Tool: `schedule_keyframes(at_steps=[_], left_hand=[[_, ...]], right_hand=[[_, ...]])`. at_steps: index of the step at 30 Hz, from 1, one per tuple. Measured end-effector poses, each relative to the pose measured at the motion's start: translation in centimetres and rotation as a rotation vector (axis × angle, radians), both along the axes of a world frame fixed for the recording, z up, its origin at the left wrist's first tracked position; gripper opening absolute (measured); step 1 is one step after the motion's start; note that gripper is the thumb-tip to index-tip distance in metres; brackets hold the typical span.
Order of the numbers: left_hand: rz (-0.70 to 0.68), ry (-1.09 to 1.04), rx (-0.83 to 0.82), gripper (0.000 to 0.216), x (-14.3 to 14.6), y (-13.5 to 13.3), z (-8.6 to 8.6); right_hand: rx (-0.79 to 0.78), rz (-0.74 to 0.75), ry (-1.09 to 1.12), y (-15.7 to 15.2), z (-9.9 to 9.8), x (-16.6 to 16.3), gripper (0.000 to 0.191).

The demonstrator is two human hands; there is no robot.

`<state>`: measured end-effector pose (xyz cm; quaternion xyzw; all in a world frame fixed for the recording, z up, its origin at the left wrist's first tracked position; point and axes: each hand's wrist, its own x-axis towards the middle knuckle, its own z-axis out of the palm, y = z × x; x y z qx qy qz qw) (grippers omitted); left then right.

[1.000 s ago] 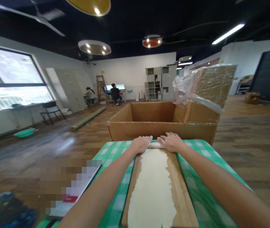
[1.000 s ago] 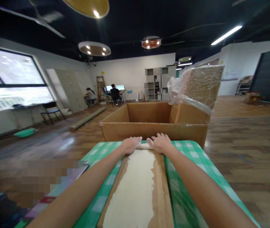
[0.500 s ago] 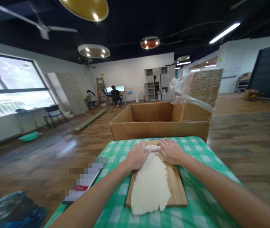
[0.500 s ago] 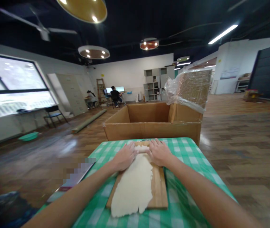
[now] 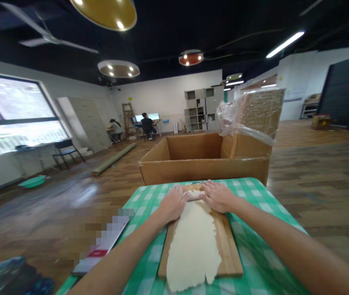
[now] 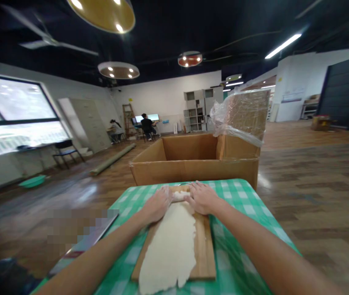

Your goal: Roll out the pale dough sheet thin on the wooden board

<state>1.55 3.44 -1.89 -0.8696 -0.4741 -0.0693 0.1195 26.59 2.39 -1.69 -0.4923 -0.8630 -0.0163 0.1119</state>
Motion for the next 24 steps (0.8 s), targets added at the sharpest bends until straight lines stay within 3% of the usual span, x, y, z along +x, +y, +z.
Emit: schedule_keyframes(at_steps=[6, 11, 17, 24], left_hand=[[-0.035, 0.09, -0.02, 0.043, -0.4, 9.1, -1.4], [-0.069, 0.094, -0.097, 0.041, -0.3, 11.9, -1.2], [-0.064, 0.116, -0.003, 0.047, -0.5, 9.3, -1.8], [-0.052, -0.03, -0.042, 0.061, -0.4, 1.0, 0.0]], right_hand=[[0.0, -0.059, -0.012, 7.4, -0.5, -0.6, 0.063], [0.021, -0.038, -0.087, 9.8, -0.6, -0.7, 0.05], [0.026, -0.081, -0.056, 6.8, -0.4, -1.0, 0.054], [0.051, -0.139, 0.028, -2.6, 0.3, -1.5, 0.081]])
